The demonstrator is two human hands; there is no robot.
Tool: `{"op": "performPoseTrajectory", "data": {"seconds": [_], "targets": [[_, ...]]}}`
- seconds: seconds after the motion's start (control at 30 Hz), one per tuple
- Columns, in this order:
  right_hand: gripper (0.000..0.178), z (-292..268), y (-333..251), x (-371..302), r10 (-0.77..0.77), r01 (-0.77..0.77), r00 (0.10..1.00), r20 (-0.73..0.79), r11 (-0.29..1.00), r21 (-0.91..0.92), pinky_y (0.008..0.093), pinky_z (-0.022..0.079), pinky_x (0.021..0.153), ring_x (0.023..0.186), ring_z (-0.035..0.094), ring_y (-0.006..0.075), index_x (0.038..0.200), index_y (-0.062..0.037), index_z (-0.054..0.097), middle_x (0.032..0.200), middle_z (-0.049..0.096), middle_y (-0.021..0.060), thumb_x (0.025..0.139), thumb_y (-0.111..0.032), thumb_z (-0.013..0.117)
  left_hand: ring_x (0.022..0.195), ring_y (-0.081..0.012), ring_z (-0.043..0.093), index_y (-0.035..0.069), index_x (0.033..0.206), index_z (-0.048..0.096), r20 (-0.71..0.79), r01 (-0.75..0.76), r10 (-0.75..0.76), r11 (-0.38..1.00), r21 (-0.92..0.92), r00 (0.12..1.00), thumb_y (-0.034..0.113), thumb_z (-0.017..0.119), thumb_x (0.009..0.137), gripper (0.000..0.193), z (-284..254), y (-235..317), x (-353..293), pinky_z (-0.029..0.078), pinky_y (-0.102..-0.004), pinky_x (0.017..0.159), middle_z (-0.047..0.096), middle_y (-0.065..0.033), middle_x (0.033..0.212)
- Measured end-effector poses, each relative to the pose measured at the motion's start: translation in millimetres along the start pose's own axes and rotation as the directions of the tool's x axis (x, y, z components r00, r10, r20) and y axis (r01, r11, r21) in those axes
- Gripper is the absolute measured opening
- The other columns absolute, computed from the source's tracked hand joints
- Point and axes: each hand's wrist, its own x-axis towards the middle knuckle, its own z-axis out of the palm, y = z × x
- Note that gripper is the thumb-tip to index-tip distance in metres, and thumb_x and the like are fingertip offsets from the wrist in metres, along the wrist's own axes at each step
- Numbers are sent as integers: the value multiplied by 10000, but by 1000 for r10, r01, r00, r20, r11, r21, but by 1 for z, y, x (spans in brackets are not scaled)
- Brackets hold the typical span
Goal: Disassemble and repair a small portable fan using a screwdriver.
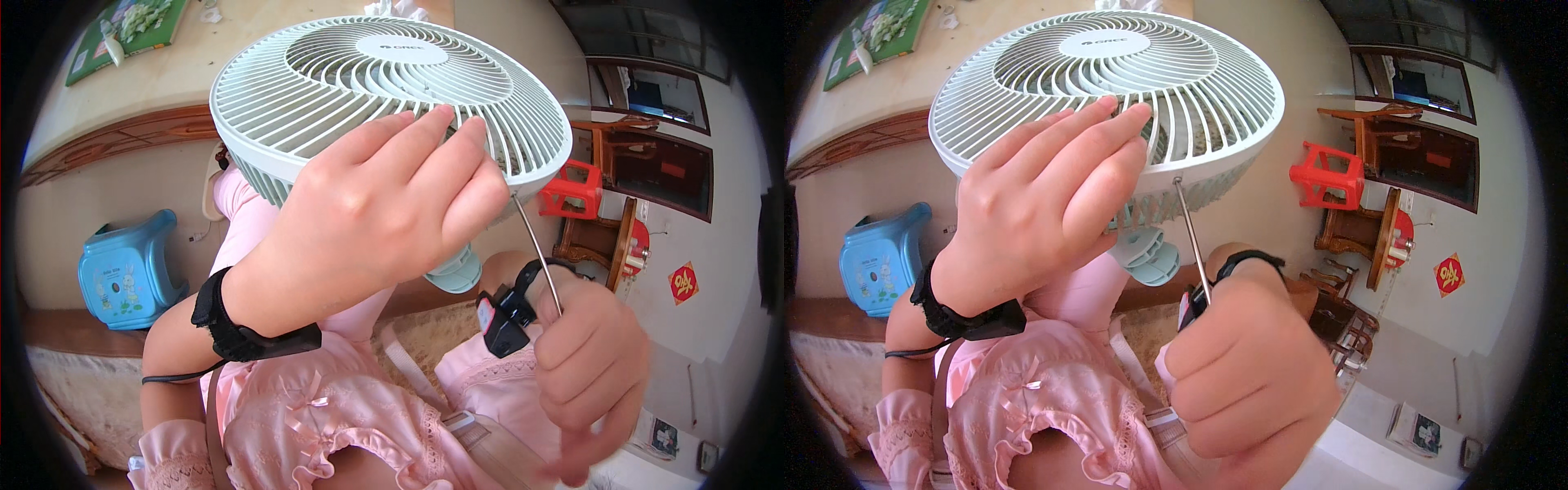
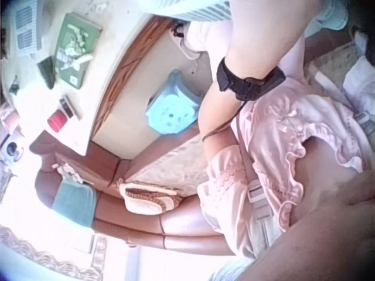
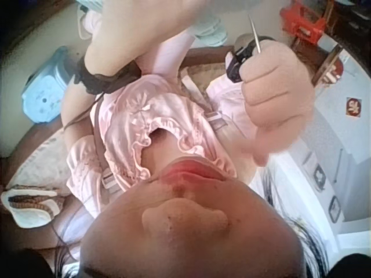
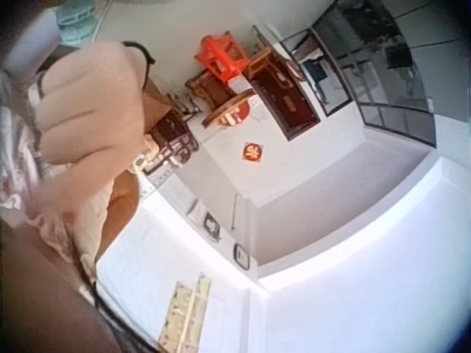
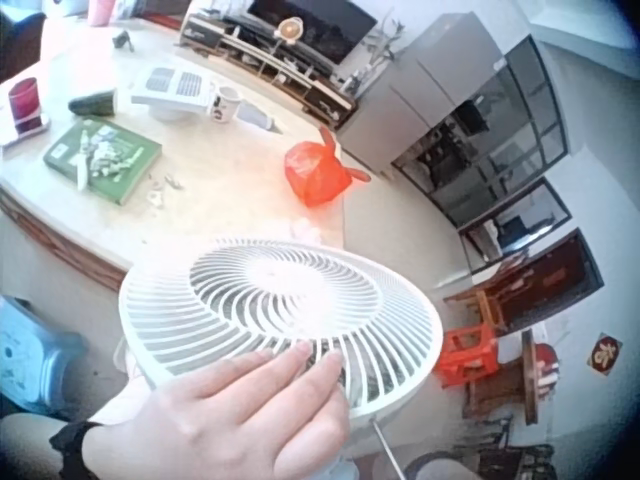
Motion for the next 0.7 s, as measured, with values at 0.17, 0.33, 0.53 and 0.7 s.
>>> {"op": "performPoseTrajectory", "data": {"seconds": [0.17,0.33,0.53,0.7], "targets": [[464,3,-8,-9,-57,51,982,-178,998,-37,227,82,402,355,217,21,499,-150,322,440,290,-90,886,-314,517,928,-187,628,72,874,577,-26,4,-5,999,-33,1000,88,622,597,281,0,-2,1,508,-299,745,633,-49,1031],[456,16,-6,-12,-138,86,917,-374,984,-153,226,116,378,352,222,27,497,-166,291,456,260,-84,911,-225,475,935,-187,628,73,866,582,-49,18,-19,1000,-21,999,96,623,605,265,2,-2,-1,507,-296,747,635,-50,1033],[462,43,1,-15,-325,73,708,-627,917,-393,227,97,393,346,201,25,511,-169,310,444,268,-96,942,-312,394,938,-196,627,65,865,580,-54,18,-20,999,-36,998,110,624,612,261,2,1,1,505,-294,760,635,-55,1041],[462,54,0,-14,-383,37,526,-759,902,-429,232,108,413,373,197,49,532,-166,307,459,264,-84,946,-361,370,943,-203,626,59,880,578,-63,13,-16,999,-45,998,104,635,581,308,2,0,-1,505,-299,763,633,-59,1048]]}}
